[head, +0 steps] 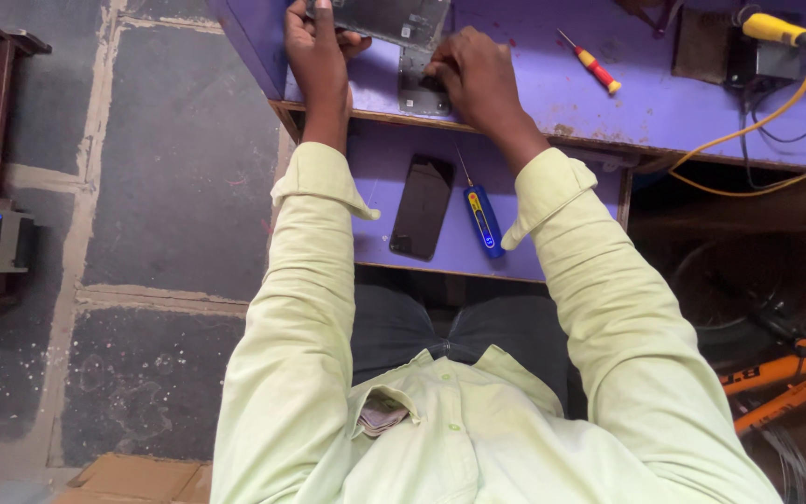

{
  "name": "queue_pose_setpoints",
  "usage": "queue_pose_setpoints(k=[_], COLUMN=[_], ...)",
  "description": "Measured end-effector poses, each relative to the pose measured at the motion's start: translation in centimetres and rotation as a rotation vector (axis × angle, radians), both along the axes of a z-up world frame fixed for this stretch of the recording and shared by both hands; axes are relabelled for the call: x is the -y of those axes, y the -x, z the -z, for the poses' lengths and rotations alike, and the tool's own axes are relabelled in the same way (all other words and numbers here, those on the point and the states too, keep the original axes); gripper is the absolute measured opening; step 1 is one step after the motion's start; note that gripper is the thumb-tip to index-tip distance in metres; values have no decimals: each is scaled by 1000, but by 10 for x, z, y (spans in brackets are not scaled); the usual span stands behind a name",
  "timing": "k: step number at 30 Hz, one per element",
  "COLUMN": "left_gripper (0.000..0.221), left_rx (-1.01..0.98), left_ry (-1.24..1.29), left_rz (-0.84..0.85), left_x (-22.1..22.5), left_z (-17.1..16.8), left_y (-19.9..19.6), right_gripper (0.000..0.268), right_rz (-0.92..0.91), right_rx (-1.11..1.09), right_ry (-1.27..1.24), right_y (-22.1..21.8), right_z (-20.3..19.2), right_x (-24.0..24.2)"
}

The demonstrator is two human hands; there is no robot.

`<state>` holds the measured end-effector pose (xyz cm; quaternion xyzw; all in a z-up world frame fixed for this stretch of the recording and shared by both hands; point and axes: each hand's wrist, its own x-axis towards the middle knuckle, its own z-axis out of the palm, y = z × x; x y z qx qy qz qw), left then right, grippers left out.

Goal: The person uses a screwdriver to remove screws from the back of a smartphone and a phone back cover. They place the removed parts on a purple workbench and continue working on the phone components.

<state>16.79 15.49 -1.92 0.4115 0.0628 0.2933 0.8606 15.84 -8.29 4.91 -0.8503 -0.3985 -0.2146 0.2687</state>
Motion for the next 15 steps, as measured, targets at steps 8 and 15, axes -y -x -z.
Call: queue_pose_setpoints(k=[8, 15], left_gripper=[21, 23], left_rx=[57, 16], left_ry=[21, -39], left_rz=[25, 9], left_x=[-4, -8], left_z=[10, 21], left_y=[-1, -2], right_gripper=[19, 31], right_rz=[10, -42], right_rx=[-325, -617], right_ry=[-290, -763], right_y=[-12, 15], right_z=[14, 36], right_x=[17, 66])
